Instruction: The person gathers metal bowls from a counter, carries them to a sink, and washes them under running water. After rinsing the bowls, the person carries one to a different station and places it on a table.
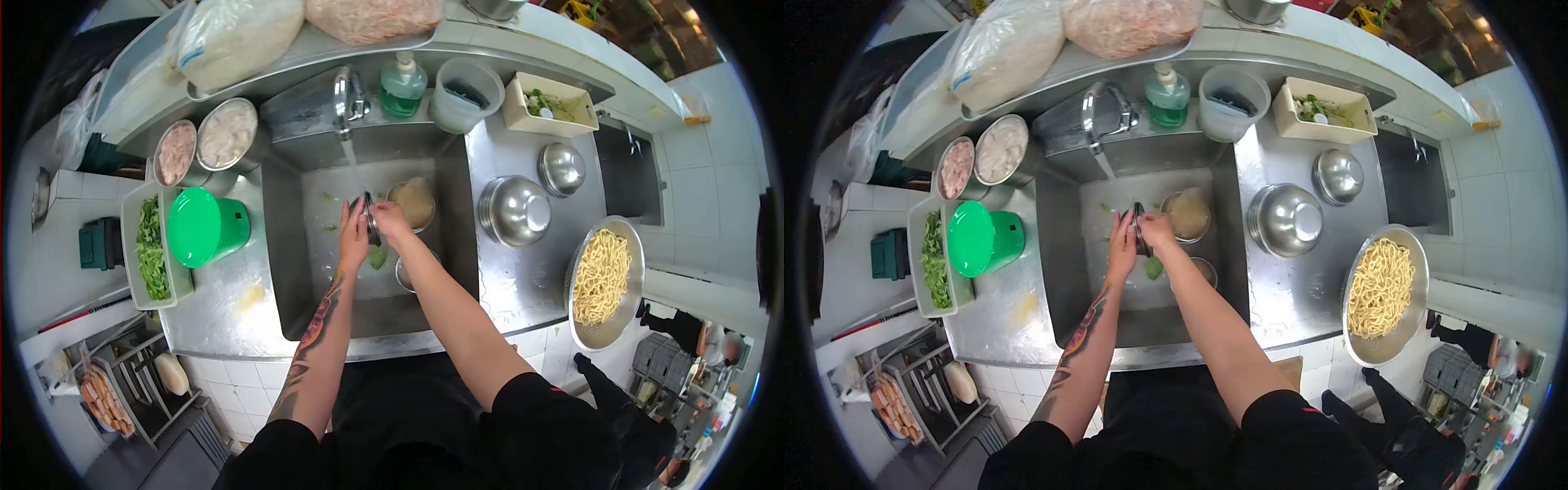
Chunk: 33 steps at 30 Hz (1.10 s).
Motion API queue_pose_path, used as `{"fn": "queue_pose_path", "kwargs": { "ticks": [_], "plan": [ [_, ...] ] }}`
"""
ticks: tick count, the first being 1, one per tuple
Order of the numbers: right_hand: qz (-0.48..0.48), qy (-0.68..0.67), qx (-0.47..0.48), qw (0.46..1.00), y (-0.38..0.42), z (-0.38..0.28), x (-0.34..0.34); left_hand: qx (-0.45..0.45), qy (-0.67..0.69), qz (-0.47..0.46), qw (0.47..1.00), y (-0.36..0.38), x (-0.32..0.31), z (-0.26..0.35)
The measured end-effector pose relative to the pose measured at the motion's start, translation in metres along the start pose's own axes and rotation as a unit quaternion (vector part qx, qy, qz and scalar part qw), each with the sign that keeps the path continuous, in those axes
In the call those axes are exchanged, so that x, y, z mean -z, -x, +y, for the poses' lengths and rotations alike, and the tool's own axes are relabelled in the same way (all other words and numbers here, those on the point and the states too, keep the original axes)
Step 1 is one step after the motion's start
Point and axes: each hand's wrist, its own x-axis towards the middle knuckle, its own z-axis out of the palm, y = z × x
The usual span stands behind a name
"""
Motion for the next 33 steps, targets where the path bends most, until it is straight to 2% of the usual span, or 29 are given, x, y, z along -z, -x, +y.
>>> {"fn": "queue_pose_path", "kwargs": {
  "ticks": [2,4,5,7,8,9,10,11,13,14,15,16,17,19,20,21,22,23,24,25,26,27,29,30,31,32,33],
  "plan": [
    [0.006,0.018,-0.008,1.0,0.02,-0.021,-0.001,0.002,0.01,0.006,1.0,-0.004,0.013,-0.025],
    [0.016,0.036,-0.016,0.999,0.023,-0.028,-0.002,0.106,0.062,0.019,0.992,-0.012,0.025,-0.027],
    [0.015,0.036,0.019,0.999,0.021,-0.033,-0.004,0.104,0.065,0.021,0.992,-0.016,0.022,-0.026],
    [0.015,0.036,0.051,0.998,0.019,-0.038,-0.009,-0.044,0.043,-0.002,0.998,-0.021,0.02,0.031],
    [0.024,-0.005,0.084,0.996,0.02,-0.046,-0.017,-0.122,-0.054,0.032,0.991,-0.032,0.013,0.033],
    [0.033,-0.046,0.119,0.991,0.022,-0.057,-0.022,-0.124,-0.053,0.034,0.99,-0.048,0.017,0.038],
    [0.04,0.005,0.105,0.994,0.029,-0.069,-0.023,0.011,0.052,0.003,0.999,-0.064,0.023,0.045],
    [0.042,0.005,0.108,0.993,0.03,-0.074,-0.025,0.146,0.156,-0.03,0.976,-0.078,0.028,0.051],
    [0.102,-0.024,0.143,0.984,0.029,-0.08,-0.025,0.154,0.214,-0.027,0.964,-0.082,0.027,0.058],
    [0.101,-0.023,0.144,0.984,0.024,-0.088,-0.022,-0.014,0.081,0.012,0.997,-0.073,0.02,0.062],
    [0.113,-0.207,0.046,0.971,0.016,-0.103,-0.018,-0.183,-0.059,0.049,0.98,-0.062,0.017,0.074],
    [0.122,-0.383,-0.056,0.914,0.007,-0.11,-0.015,-0.211,-0.137,0.068,0.965,-0.047,0.017,0.078],
    [0.123,-0.385,-0.057,0.913,-0.001,-0.114,-0.017,-0.212,-0.138,0.066,0.965,-0.036,0.016,0.074],
    [0.047,-0.401,-0.151,0.902,-0.025,-0.101,-0.022,-0.056,0.033,0.06,0.996,-0.027,0.004,0.052],
    [-0.059,-0.363,-0.125,0.922,-0.044,-0.068,-0.029,-0.019,0.073,0.046,0.996,-0.032,0.005,0.044],
    [-0.057,-0.365,-0.125,0.921,-0.034,-0.056,-0.039,-0.019,0.073,0.043,0.996,-0.037,0.013,0.047],
    [-0.076,-0.15,0.029,0.985,-0.013,-0.04,-0.048,0.061,0.207,0.018,0.976,-0.044,0.024,0.053],
    [-0.089,0.077,0.18,0.977,0.004,-0.029,-0.052,0.141,0.336,-0.007,0.931,-0.05,0.034,0.055],
    [-0.089,0.078,0.18,0.977,0.019,-0.033,-0.038,0.163,0.275,-0.019,0.947,-0.06,0.043,0.032],
    [-0.183,0.336,0.281,0.88,0.034,-0.044,-0.011,0.184,0.213,-0.03,0.959,-0.069,0.052,0.01],
    [-0.262,0.562,0.357,0.699,0.045,-0.055,0.002,0.238,0.193,-0.075,0.949,-0.072,0.066,0.024],
    [-0.265,0.561,0.355,0.7,0.046,-0.064,0.0,0.242,0.193,-0.074,0.948,-0.074,0.072,0.031],
    [-0.248,0.668,0.24,0.66,0.032,-0.087,-0.002,0.377,0.13,-0.184,0.898,-0.088,0.077,0.035],
    [-0.239,0.716,0.18,0.631,0.027,-0.088,-0.002,0.435,0.177,-0.222,0.855,-0.102,0.074,0.012],
    [-0.241,0.716,0.176,0.63,0.024,-0.083,-0.004,0.437,0.179,-0.223,0.853,-0.104,0.069,0.012],
    [-0.209,0.509,0.158,0.82,0.022,-0.075,-0.008,0.401,0.234,-0.195,0.864,-0.105,0.061,0.012],
    [-0.155,0.262,0.128,0.944,0.018,-0.067,-0.013,0.36,0.289,-0.165,0.871,-0.106,0.05,0.014]
  ]
}}
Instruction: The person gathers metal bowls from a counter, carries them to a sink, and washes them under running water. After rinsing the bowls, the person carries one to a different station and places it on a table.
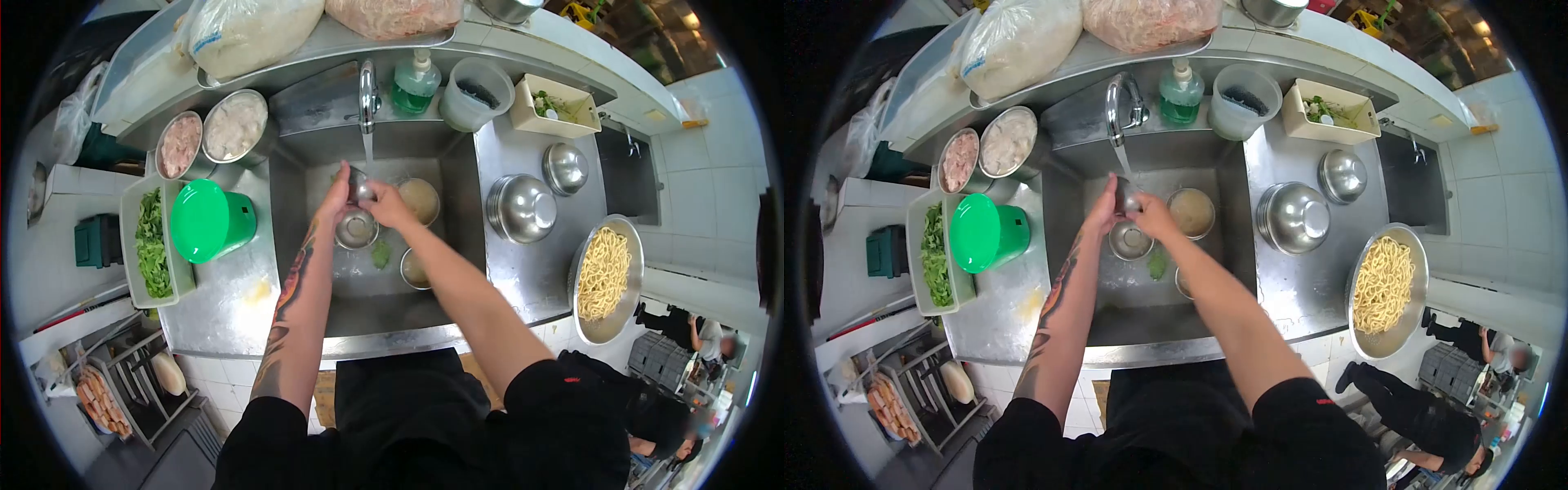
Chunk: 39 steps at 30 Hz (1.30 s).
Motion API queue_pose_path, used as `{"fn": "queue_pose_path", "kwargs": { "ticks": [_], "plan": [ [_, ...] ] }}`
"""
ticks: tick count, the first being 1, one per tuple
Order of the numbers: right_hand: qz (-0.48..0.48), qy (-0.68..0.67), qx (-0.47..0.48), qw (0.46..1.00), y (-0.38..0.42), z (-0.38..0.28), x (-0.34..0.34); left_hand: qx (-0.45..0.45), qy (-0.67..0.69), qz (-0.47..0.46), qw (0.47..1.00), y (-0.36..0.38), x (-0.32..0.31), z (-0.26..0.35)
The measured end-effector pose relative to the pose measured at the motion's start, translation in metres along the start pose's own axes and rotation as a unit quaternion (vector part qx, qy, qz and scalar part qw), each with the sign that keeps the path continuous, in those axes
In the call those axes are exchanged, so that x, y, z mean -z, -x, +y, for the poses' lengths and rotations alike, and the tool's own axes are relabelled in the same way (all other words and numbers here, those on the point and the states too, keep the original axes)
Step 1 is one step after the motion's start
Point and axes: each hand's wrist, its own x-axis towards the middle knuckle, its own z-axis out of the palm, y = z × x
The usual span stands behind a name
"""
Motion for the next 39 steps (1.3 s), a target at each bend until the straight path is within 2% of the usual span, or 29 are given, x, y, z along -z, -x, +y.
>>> {"fn": "queue_pose_path", "kwargs": {
  "ticks": [1,3,4,5,6,7,8,10,11,13,14,16,18,19,20,22,23,24,25,26,27,28,29,30,32,33,34,36,39],
  "plan": [
    [0.121,-0.195,-0.003,0.973,0.001,0.002,-0.012,-0.113,-0.033,-0.004,0.993,-0.005,-0.006,-0.022],
    [0.19,-0.143,0.037,0.971,0.019,0.005,-0.012,-0.167,-0.096,0.039,0.981,-0.039,0.013,-0.076],
    [0.261,-0.09,0.081,0.958,0.032,-0.002,-0.002,-0.132,-0.229,0.11,0.958,-0.078,0.051,-0.126],
    [0.263,-0.063,0.116,0.956,0.047,-0.013,0.019,-0.014,-0.359,0.157,0.92,-0.08,0.071,-0.141],
    [0.286,-0.024,0.104,0.952,0.063,-0.015,0.049,0.019,-0.357,0.181,0.916,-0.055,0.076,-0.146],
    [0.308,0.015,0.092,0.947,0.085,-0.019,0.085,-0.082,-0.414,0.239,0.874,-0.081,0.102,-0.193],
    [0.369,0.097,0.063,0.922,0.117,-0.041,0.128,0.005,-0.458,0.225,0.86,-0.067,0.094,-0.188],
    [0.434,0.006,-0.011,0.901,0.165,-0.044,0.235,-0.017,-0.522,0.265,0.81,-0.066,0.091,-0.204],
    [0.488,-0.106,0.001,0.867,0.178,-0.03,0.284,-0.018,-0.523,0.261,0.811,-0.061,0.08,-0.197],
    [0.526,-0.178,0.023,0.831,0.198,-0.014,0.365,-0.209,-0.633,0.227,0.71,-0.038,0.055,-0.161],
    [0.53,-0.182,-0.001,0.828,0.198,0.003,0.392,-0.211,-0.634,0.228,0.708,-0.037,0.051,-0.146],
    [0.519,-0.146,-0.031,0.842,0.188,0.091,0.468,-0.265,-0.662,0.221,0.665,-0.04,0.041,-0.116],
    [0.46,0.208,-0.246,0.827,0.167,0.128,0.491,-0.253,-0.661,0.216,0.673,-0.042,0.036,-0.089],
    [0.537,0.322,-0.225,0.747,0.162,0.08,0.445,-0.253,-0.661,0.199,0.678,-0.037,0.032,-0.075],
    [0.559,0.368,-0.122,0.733,0.153,0.069,0.429,-0.252,-0.661,0.182,0.683,-0.03,0.027,-0.06],
    [0.559,0.342,0.067,0.752,0.139,0.017,0.362,-0.28,-0.629,0.151,0.709,-0.02,0.004,-0.051],
    [0.481,0.278,0.147,0.818,0.13,0.0,0.325,-0.296,-0.598,0.138,0.732,-0.018,-0.005,-0.051],
    [0.467,0.241,0.179,0.832,0.134,-0.036,0.254,-0.298,-0.6,0.143,0.729,-0.013,-0.017,-0.048],
    [0.444,0.166,0.128,0.871,0.117,-0.027,0.195,-0.33,-0.569,0.136,0.741,-0.007,-0.031,-0.047],
    [0.287,0.184,0.09,0.936,0.119,-0.051,0.148,-0.361,-0.537,0.127,0.752,0.0,-0.043,-0.047],
    [0.22,0.224,0.174,0.933,0.096,-0.011,0.11,-0.364,-0.537,0.13,0.75,0.011,-0.051,-0.044],
    [0.204,0.259,0.108,0.938,0.076,0.026,0.063,-0.366,-0.491,0.143,0.778,0.027,-0.057,-0.04],
    [0.2,0.075,0.05,0.976,0.054,0.035,0.035,-0.366,-0.443,0.155,0.804,0.041,-0.062,-0.037],
    [0.185,-0.111,-0.009,0.976,0.034,0.041,0.017,-0.369,-0.443,0.161,0.801,0.054,-0.068,-0.035],
    [0.219,-0.164,-0.037,0.961,-0.006,0.07,-0.008,-0.413,-0.394,0.089,0.816,0.074,-0.07,-0.032],
    [0.258,-0.218,-0.075,0.938,-0.015,0.077,-0.02,-0.474,-0.422,0.122,0.763,0.068,-0.059,-0.041],
    [0.253,-0.222,-0.077,0.938,-0.006,0.063,-0.027,-0.469,-0.426,0.125,0.764,0.078,-0.053,-0.035],
    [0.161,-0.308,-0.043,0.937,0.011,0.031,-0.019,-0.415,-0.41,0.11,0.805,0.09,-0.044,-0.013],
    [0.075,-0.333,-0.054,0.938,0.016,0.01,-0.009,-0.432,-0.437,0.076,0.785,0.093,-0.024,0.0]
  ]
}}
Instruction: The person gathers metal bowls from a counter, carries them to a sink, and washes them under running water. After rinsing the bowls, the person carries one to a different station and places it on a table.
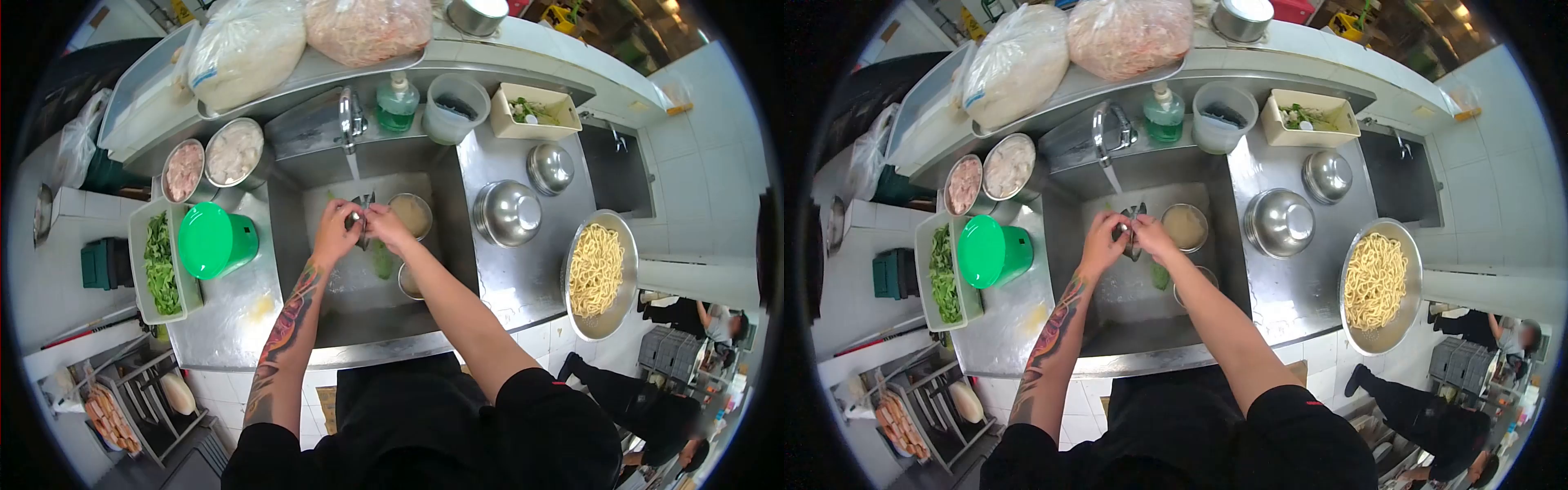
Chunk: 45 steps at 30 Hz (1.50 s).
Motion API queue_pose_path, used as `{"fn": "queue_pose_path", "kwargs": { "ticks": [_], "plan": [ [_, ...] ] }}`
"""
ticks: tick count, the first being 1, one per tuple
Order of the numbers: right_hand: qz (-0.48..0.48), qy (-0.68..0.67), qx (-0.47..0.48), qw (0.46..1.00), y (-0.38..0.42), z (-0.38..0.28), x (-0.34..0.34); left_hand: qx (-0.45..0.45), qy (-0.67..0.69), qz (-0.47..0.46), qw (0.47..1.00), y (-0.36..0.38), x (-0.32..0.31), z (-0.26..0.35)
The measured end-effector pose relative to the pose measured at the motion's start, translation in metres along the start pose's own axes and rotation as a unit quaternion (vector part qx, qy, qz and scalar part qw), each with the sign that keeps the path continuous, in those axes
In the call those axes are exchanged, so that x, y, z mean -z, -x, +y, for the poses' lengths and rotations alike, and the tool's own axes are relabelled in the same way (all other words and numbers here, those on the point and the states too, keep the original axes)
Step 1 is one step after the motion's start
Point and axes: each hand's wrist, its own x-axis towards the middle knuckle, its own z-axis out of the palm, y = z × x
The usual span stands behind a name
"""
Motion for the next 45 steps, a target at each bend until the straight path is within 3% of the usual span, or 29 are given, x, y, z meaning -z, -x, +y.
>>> {"fn": "queue_pose_path", "kwargs": {
  "ticks": [4,17,22,24,28,29,31,33,35,37,38,39,40,41,42,43,44,45],
  "plan": [
    [-0.06,0.055,-0.043,0.996,0.006,-0.026,-0.002,-0.01,-0.004,-0.014,1.0,-0.005,0.014,0.0],
    [-0.107,0.204,-0.009,0.973,0.005,-0.049,0.005,-0.013,0.036,-0.042,0.998,-0.015,0.018,0.003],
    [-0.064,0.233,0.03,0.97,-0.001,-0.039,-0.001,0.013,-0.009,-0.022,1.0,-0.011,0.016,0.015],
    [-0.054,0.234,0.036,0.97,-0.008,-0.029,-0.002,0.015,-0.091,-0.018,0.996,-0.009,0.015,0.019],
    [-0.01,0.284,0.038,0.958,-0.009,-0.023,0.0,0.038,-0.099,-0.019,0.994,-0.008,0.009,0.01],
    [-0.009,0.284,0.038,0.958,-0.007,-0.025,-0.001,0.066,-0.092,0.022,0.993,-0.007,0.008,0.005],
    [0.14,0.248,0.075,0.956,-0.006,-0.031,-0.005,0.092,-0.084,0.064,0.99,-0.013,-0.003,0.002],
    [0.163,0.173,0.076,0.968,-0.007,-0.035,-0.018,-0.009,0.06,0.098,0.993,-0.025,-0.026,0.002],
    [0.184,0.098,0.076,0.975,-0.013,-0.027,-0.023,-0.005,0.109,0.074,0.991,-0.048,-0.038,-0.021],
    [0.17,0.251,0.245,0.921,-0.023,-0.006,-0.018,0.296,0.246,0.023,0.923,-0.064,-0.027,-0.018],
    [0.167,0.253,0.243,0.921,-0.028,-0.009,-0.011,0.306,0.128,0.001,0.943,-0.063,-0.03,-0.003],
    [0.183,0.05,0.187,0.964,-0.027,-0.029,-0.011,0.311,0.129,0.004,0.942,-0.056,-0.037,0.007],
    [0.192,-0.157,0.12,0.961,-0.027,-0.04,-0.013,0.108,0.03,0.104,0.988,-0.048,-0.044,0.014],
    [0.189,-0.159,0.117,0.962,-0.02,-0.044,-0.02,-0.102,-0.072,0.195,0.973,-0.042,-0.045,0.018],
    [0.231,-0.123,0.077,0.962,-0.014,-0.045,-0.025,-0.043,0.073,0.161,0.983,-0.04,-0.044,0.005],
    [0.275,-0.087,0.039,0.957,-0.005,-0.055,-0.03,-0.048,0.073,0.159,0.983,-0.041,-0.046,-0.011],
    [0.265,-0.14,0.026,0.954,0.007,-0.064,-0.033,0.101,0.237,0.172,0.951,-0.039,-0.052,-0.026],
    [0.267,-0.138,0.025,0.953,0.005,-0.06,-0.028,0.25,0.389,0.178,0.868,-0.035,-0.054,-0.028]
  ]
}}
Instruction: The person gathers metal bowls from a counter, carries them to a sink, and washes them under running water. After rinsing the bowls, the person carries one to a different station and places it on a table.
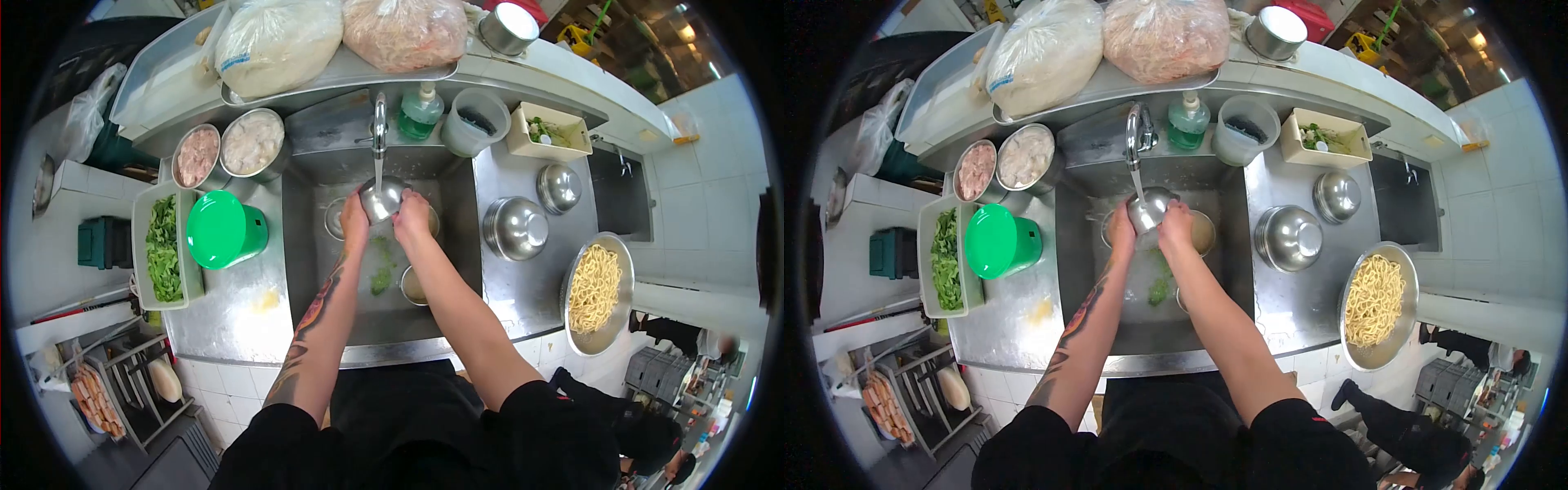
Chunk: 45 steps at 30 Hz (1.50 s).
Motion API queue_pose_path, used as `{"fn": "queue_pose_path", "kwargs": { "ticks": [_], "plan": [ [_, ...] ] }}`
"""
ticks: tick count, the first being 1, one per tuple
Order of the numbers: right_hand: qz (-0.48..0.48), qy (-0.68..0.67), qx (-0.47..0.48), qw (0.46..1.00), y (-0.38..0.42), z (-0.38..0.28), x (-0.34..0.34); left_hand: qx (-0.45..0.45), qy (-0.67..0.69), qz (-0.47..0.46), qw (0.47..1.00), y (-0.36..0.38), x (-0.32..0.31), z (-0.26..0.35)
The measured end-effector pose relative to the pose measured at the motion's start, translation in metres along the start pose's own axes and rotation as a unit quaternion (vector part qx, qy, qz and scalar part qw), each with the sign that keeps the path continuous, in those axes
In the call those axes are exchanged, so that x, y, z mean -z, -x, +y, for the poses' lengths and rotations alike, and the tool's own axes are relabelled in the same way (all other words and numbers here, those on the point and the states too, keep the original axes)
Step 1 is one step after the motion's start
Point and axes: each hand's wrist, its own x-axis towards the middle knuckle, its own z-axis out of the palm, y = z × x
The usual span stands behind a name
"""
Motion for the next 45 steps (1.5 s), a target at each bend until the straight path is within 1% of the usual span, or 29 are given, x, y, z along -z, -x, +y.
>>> {"fn": "queue_pose_path", "kwargs": {
  "ticks": [2,4,6,8,10,12,16,18,19,20,21,22,24,25,26,28,29,30,32,33,34,35,36,38,39,40,43,44,45],
  "plan": [
    [0.022,-0.17,-0.003,0.985,-0.01,0.004,-0.004,-0.119,-0.111,0.044,0.986,0.009,-0.014,-0.009],
    [0.016,-0.107,0.006,0.994,0.006,0.014,-0.004,-0.222,-0.308,0.122,0.917,0.014,-0.022,-0.005],
    [0.012,-0.038,0.016,0.999,0.015,0.02,0.005,-0.175,-0.261,0.072,0.947,-0.008,-0.011,0.029],
    [-0.064,0.172,0.113,0.977,0.01,0.034,0.021,0.015,-0.24,-0.182,0.953,-0.021,0.002,0.052],
    [-0.06,0.167,0.119,0.977,-0.019,0.032,0.013,0.005,-0.194,-0.191,0.962,-0.01,0.004,0.022],
    [-0.039,0.098,0.001,0.994,-0.045,0.023,0.002,-0.37,-0.413,0.011,0.832,0.039,-0.007,0.004],
    [-0.139,0.154,-0.104,0.973,-0.031,0.055,-0.007,-0.157,-0.298,0.039,0.941,0.05,-0.007,-0.018],
    [-0.173,0.171,-0.081,0.966,-0.02,0.076,0.011,0.048,0.003,-0.022,0.999,0.036,0.007,-0.003],
    [-0.327,0.402,0.087,0.851,-0.016,0.067,0.025,0.061,-0.03,-0.03,0.997,0.013,0.027,-0.027],
    [-0.443,0.582,0.246,0.636,-0.012,0.062,0.04,0.075,-0.065,-0.038,0.994,-0.006,0.046,-0.053],
    [-0.367,0.561,0.513,0.536,-0.009,0.067,0.058,0.22,-0.049,-0.06,0.972,0.001,0.049,-0.022],
    [-0.37,0.561,0.512,0.535,-0.017,0.059,0.057,0.221,-0.048,-0.057,0.972,-0.008,0.055,-0.029],
    [-0.38,0.744,0.257,0.485,-0.04,0.046,0.047,0.405,-0.003,-0.183,0.896,-0.028,0.062,-0.035],
    [-0.312,0.674,0.24,0.625,-0.045,0.06,0.043,0.397,0.03,-0.203,0.895,-0.03,0.058,-0.03],
    [-0.308,0.677,0.235,0.625,-0.046,0.074,0.041,0.401,0.031,-0.208,0.892,-0.031,0.062,-0.041],
    [-0.211,0.329,0.203,0.898,-0.05,0.091,0.041,0.316,0.052,-0.088,0.943,-0.038,0.074,-0.083],
    [-0.174,0.311,0.218,0.909,-0.027,0.074,0.037,0.293,-0.041,0.034,0.955,-0.034,0.077,-0.088],
    [-0.162,0.302,0.303,0.889,-0.004,0.045,0.034,0.285,-0.063,0.051,0.955,-0.059,0.123,-0.164],
    [-0.131,0.352,0.27,0.886,0.002,-0.017,0.065,0.322,-0.174,0.13,0.922,-0.126,0.178,-0.278],
    [-0.063,0.423,0.326,0.843,0.004,-0.06,0.089,0.33,-0.105,0.241,0.907,-0.108,0.151,-0.212],
    [0.0,0.49,0.371,0.789,0.005,-0.113,0.117,0.315,-0.255,0.122,0.906,-0.146,0.181,-0.259],
    [0.065,0.464,0.333,0.818,0.013,-0.164,0.141,0.116,-0.514,0.105,0.843,-0.154,0.185,-0.265],
    [0.13,0.355,0.248,0.892,0.009,-0.214,0.167,0.114,-0.516,0.095,0.844,-0.143,0.164,-0.24],
    [0.132,0.234,0.331,0.905,-0.05,-0.281,0.267,-0.123,-0.587,0.143,0.788,-0.103,0.109,-0.146],
    [0.123,0.217,0.266,0.931,-0.082,-0.306,0.317,-0.224,-0.577,0.099,0.779,-0.091,0.103,-0.126],
    [0.114,0.197,0.2,0.953,-0.11,-0.314,0.354,-0.233,-0.578,0.103,0.776,-0.076,0.096,-0.102],
    [0.293,0.5,0.184,0.794,-0.199,-0.287,0.421,-0.159,-0.503,0.015,0.85,-0.04,0.073,-0.061],
    [0.272,0.447,0.169,0.836,-0.119,-0.3,0.329,-0.135,-0.473,0.006,0.871,-0.037,0.066,-0.07],
    [0.247,0.451,0.323,0.795,-0.114,-0.277,0.299,-0.093,-0.394,0.01,0.914,-0.034,0.058,-0.091]
  ]
}}
